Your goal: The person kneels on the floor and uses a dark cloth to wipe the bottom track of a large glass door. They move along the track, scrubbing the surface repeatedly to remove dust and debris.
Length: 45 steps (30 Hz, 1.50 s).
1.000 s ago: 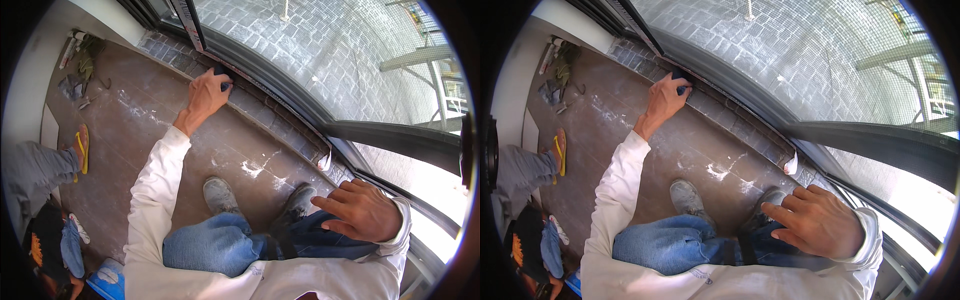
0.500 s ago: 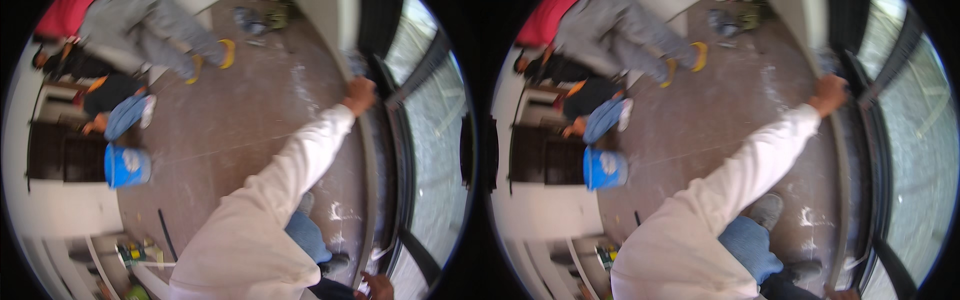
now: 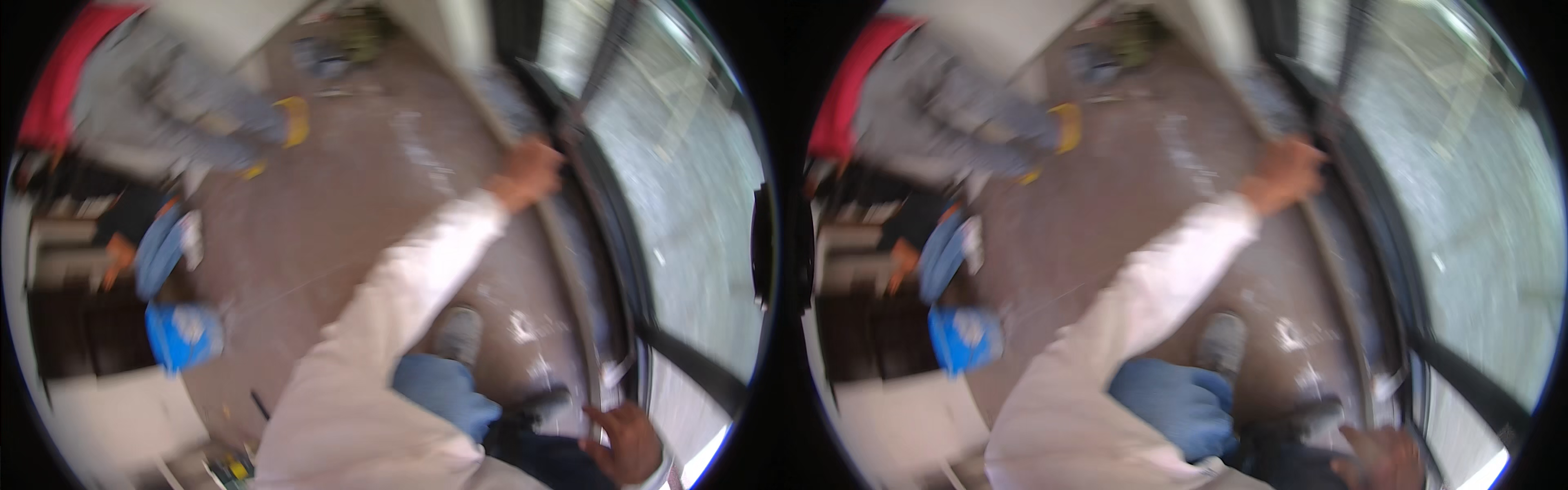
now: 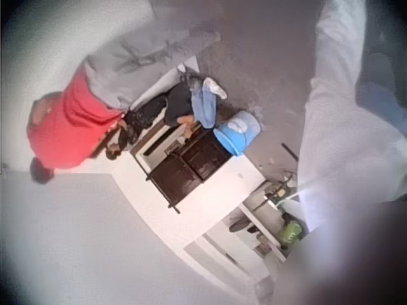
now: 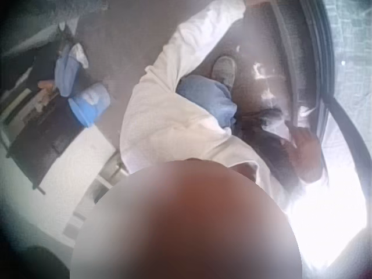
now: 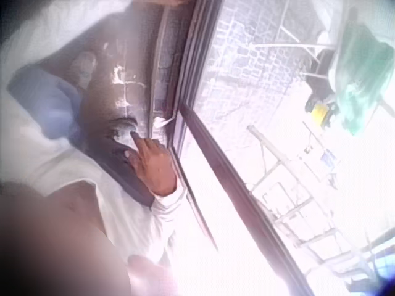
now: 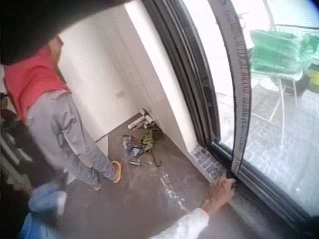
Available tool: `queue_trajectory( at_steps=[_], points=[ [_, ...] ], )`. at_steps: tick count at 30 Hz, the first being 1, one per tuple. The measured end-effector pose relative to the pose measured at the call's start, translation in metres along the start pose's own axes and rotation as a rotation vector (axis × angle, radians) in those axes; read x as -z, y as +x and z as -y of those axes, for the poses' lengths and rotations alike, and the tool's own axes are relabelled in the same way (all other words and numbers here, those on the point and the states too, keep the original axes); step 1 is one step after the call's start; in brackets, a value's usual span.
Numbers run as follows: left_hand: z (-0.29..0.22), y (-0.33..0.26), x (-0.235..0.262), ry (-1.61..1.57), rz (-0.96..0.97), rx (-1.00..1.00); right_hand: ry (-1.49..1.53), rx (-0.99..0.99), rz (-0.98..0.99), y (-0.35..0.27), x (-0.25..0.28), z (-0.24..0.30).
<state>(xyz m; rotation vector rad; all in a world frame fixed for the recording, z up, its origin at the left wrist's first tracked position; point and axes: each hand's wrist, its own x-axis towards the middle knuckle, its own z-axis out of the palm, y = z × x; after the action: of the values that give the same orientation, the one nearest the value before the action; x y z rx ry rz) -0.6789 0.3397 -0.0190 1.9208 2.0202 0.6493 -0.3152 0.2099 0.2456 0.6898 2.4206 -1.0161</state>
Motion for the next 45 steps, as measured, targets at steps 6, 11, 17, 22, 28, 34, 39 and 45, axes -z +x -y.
queue_trajectory(
  at_steps=[6,11,17,22,28,34,39,45],
  points=[
    [0.044,0.041,0.033,0.162,-0.41,0.134,0.104,-0.166,-0.09,-0.03,-0.001,-0.014],
    [0.057,0.057,0.036,0.05,-0.312,0.337,0.116,-0.055,0.004,-0.015,0.005,-0.014],
    [0.003,0.004,0.014,0.078,-0.093,0.097,0.108,0.017,-0.009,-0.012,0.004,-0.015],
    [0.01,-0.001,0.015,0.094,-0.171,-0.172,0.1,-0.039,-0.002,-0.017,0.001,-0.015],
    [0.045,0.05,0.028,0.226,-0.363,0.124,0.118,-0.077,-0.022,-0.023,0.002,-0.012],
    [0.039,0.045,0.02,0.225,-0.248,0.052,0.09,-0.059,-0.026,-0.015,0.006,-0.01],
    [0.045,0.052,0.026,0.236,-0.202,-0.012,0.097,-0.062,-0.012,-0.011,0.007,-0.007],
    [0.038,0.04,0.022,0.223,-0.182,0.055,0.068,-0.095,-0.038,-0.014,0.006,-0.006]
  ],
)
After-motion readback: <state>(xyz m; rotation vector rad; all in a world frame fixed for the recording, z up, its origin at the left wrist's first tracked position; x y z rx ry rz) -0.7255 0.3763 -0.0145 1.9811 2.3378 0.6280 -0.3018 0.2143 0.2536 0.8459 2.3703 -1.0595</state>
